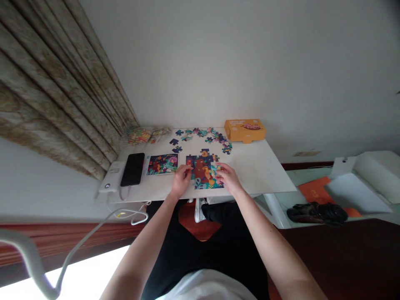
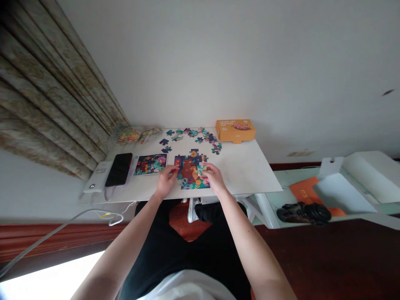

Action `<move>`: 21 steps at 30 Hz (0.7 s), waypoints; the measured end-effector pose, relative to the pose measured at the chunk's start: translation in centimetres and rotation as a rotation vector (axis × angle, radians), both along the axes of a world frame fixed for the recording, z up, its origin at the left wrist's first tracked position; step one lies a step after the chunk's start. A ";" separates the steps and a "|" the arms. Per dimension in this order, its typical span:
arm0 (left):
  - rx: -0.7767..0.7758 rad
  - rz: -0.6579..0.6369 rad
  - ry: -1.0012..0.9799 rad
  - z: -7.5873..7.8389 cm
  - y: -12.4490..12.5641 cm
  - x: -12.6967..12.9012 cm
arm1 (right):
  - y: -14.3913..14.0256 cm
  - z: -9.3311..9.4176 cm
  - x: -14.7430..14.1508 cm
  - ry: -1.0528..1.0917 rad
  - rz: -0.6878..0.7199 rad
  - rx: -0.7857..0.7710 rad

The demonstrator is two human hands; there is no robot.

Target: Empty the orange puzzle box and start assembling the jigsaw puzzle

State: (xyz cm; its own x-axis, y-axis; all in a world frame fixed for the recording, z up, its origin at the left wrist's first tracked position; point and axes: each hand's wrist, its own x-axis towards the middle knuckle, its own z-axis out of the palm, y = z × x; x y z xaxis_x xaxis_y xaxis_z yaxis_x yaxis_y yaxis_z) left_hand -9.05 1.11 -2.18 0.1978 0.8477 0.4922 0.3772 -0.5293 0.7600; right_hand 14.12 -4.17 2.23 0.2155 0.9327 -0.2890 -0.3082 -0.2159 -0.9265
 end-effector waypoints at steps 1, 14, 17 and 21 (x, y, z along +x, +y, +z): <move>0.014 0.001 0.015 0.2 -0.1 0.1 | 0.0 0.0 -0.1 -0.011 -0.002 -0.010; 0.159 -0.174 0.161 2.0 -3.4 3.1 | -0.6 0.5 -1.8 0.040 0.019 -0.057; 0.179 -0.173 0.157 2.2 -3.1 3.2 | -0.6 0.7 -2.0 0.059 0.030 -0.070; 0.169 -0.198 0.165 2.3 -2.8 3.2 | -0.7 0.5 -2.2 0.044 0.036 -0.081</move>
